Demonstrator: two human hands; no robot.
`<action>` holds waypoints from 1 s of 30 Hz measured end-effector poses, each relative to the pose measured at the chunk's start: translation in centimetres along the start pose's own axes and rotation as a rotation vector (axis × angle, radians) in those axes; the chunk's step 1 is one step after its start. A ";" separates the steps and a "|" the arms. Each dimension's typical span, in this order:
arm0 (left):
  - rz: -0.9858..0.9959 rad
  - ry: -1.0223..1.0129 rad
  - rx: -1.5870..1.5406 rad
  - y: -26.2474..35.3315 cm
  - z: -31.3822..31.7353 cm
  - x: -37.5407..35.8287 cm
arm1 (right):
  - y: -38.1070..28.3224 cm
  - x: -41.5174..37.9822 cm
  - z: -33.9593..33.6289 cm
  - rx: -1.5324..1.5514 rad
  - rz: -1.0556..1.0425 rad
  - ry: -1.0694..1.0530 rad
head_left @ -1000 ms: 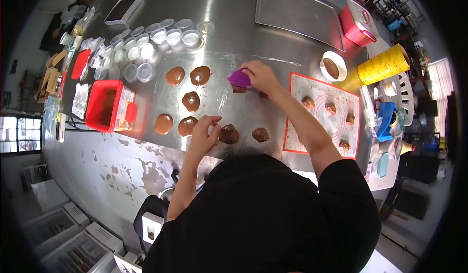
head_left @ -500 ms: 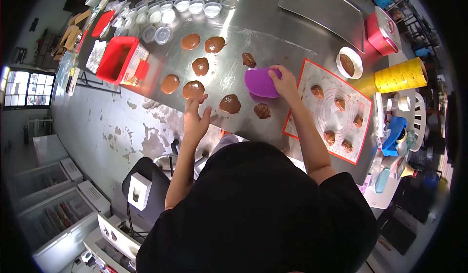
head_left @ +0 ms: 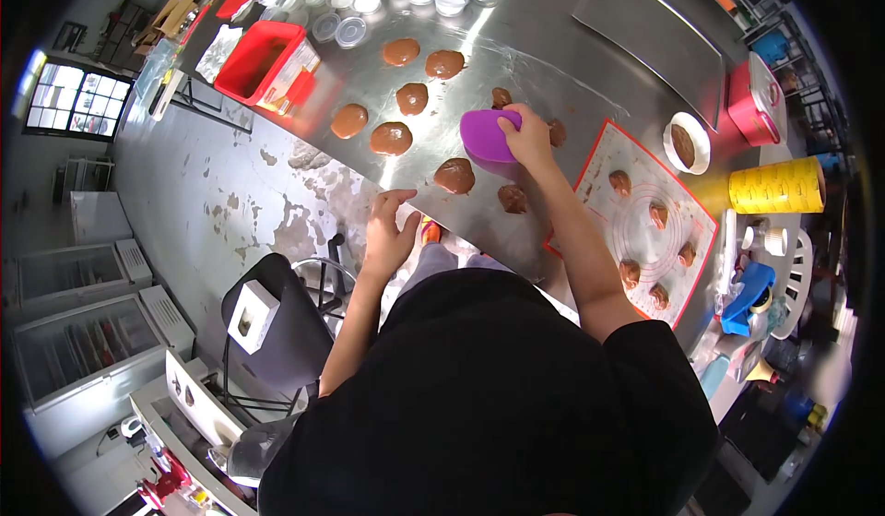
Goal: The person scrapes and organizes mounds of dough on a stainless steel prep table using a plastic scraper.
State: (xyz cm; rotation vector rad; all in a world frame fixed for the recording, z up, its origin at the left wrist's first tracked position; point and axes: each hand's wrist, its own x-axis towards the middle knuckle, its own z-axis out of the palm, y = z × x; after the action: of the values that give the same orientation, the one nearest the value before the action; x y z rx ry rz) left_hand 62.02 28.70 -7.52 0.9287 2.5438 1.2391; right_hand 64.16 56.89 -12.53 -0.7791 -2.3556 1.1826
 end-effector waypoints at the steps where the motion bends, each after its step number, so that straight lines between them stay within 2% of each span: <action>1: 0.004 0.003 -0.001 -0.1 -0.1 0.0 | 0.1 0.1 0.2 -0.010 0.007 0.032; 7: -0.019 -0.027 -0.053 -1.4 -1.2 2.0 | -0.3 2.8 2.4 -0.043 0.051 0.160; 13: 0.027 -0.091 -0.127 -4.7 -3.2 6.7 | 0.3 11.1 3.2 -0.206 0.154 0.348; 15: 0.052 -0.138 -0.179 -6.0 -4.4 8.8 | 0.8 13.6 3.6 -0.230 0.235 0.337; 17: 0.066 -0.199 -0.218 -7.6 -6.0 11.0 | 0.5 15.5 4.1 -0.314 0.357 0.234; 21: 0.129 -0.250 -0.235 -11.7 -9.6 15.4 | 0.3 18.0 4.9 -0.393 0.470 0.198; 27: 0.217 -0.393 -0.302 -13.8 -12.5 21.4 | -1.1 20.5 6.2 -0.489 0.459 0.097; 29: 0.205 -0.480 -0.354 -13.2 -12.2 22.5 | -1.9 21.2 6.9 -0.512 0.325 0.030; 30: 0.206 -0.488 -0.357 -13.0 -12.0 22.8 | -2.3 21.6 7.2 -0.514 0.334 0.032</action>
State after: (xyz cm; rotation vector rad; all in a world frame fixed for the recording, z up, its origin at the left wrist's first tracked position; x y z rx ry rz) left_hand 33.15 28.46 -6.91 1.2418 1.8215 1.2695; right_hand 42.80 65.10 -12.75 -1.3900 -2.6013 0.6577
